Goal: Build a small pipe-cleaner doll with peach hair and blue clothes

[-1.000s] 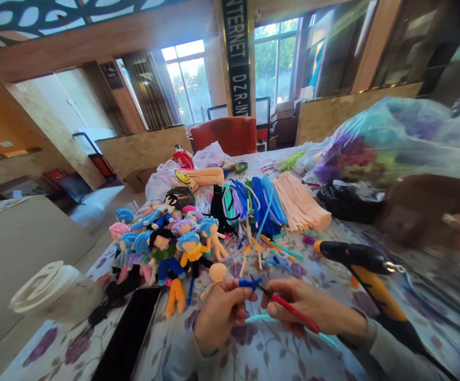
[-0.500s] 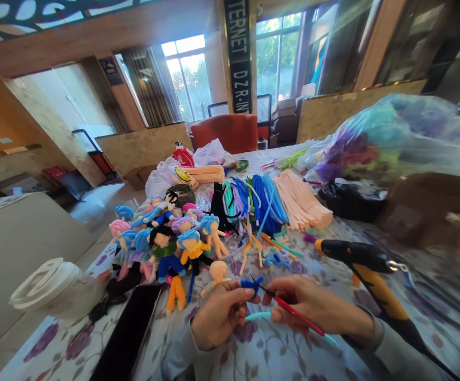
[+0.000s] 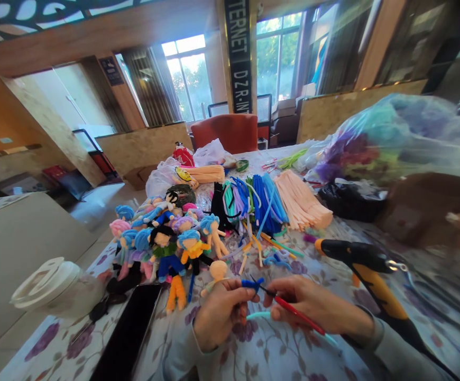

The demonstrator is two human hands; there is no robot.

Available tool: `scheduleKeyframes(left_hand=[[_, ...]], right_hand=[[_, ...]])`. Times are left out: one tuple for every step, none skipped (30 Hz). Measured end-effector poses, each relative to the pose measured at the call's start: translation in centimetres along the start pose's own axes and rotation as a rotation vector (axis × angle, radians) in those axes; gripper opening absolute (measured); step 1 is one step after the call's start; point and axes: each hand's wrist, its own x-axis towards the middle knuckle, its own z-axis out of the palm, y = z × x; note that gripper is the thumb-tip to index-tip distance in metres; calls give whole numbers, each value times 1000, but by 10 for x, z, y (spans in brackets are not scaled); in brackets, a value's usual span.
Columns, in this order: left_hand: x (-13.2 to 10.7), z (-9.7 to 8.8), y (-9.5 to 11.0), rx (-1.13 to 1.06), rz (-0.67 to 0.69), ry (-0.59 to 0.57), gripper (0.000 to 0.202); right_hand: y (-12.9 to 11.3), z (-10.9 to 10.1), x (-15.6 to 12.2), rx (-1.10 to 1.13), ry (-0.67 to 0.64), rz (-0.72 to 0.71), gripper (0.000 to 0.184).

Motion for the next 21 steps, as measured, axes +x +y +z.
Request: scheduleKeyframes(left_hand=[[0,0,0,4,4,7,17],[1,1,0,7,7,13,17],[2,1,0,9,9,19,17],[3,2,0,10,12,25,18],[3,2,-1,9,15,33,18],[4,3,-1,7,19,40,18],[5,4,-1,5,22,48,18],[6,4,-1,3,26,55,17],[6,5,-2,1,30,63,17],[7,5,-2,-1,35,70,17],[8,6,-2,-2,41,77,17],[8,5,-3,-2,46,82,17],[8,5,-3,-2,52,86,17],[8,4,-3,-2,58,89,18],[8,4,-4,-2,64,91,19],[8,3,-4,-1,72,92,20],[7,2,-4,-1,82,94,21],[7,1,-4,-1,94,96,21],[6,0,-4,1,106,97,22],[5,0,-4,4,118,98,22],[4,0,-4,7,132,99,22]], right_hand=[[0,0,0,-5,4,6,33],[-1,1,1,-10,11,15,34],[-1,1,1,-14,20,23,35],[-2,1,1,-19,30,30,35],[-2,2,1,-28,43,36,35],[-2,3,1,-39,55,42,35],[-2,3,2,-53,68,48,35],[-2,4,2,-72,83,54,35],[-1,5,2,-94,99,62,35],[1,5,3,-117,115,70,34],[3,4,4,-142,130,80,34],[5,3,5,-172,150,90,33],[7,1,5,-210,178,101,32],[10,-1,6,-256,217,110,30],[12,-4,5,-314,269,119,28],[14,-7,4,-382,335,125,27],[16,-9,2,-458,410,131,26],[17,-11,0,-537,484,138,25],[19,-13,-4,-613,549,143,23],[21,-13,-7,-682,601,146,19],[23,-13,-11,-738,637,148,15]])
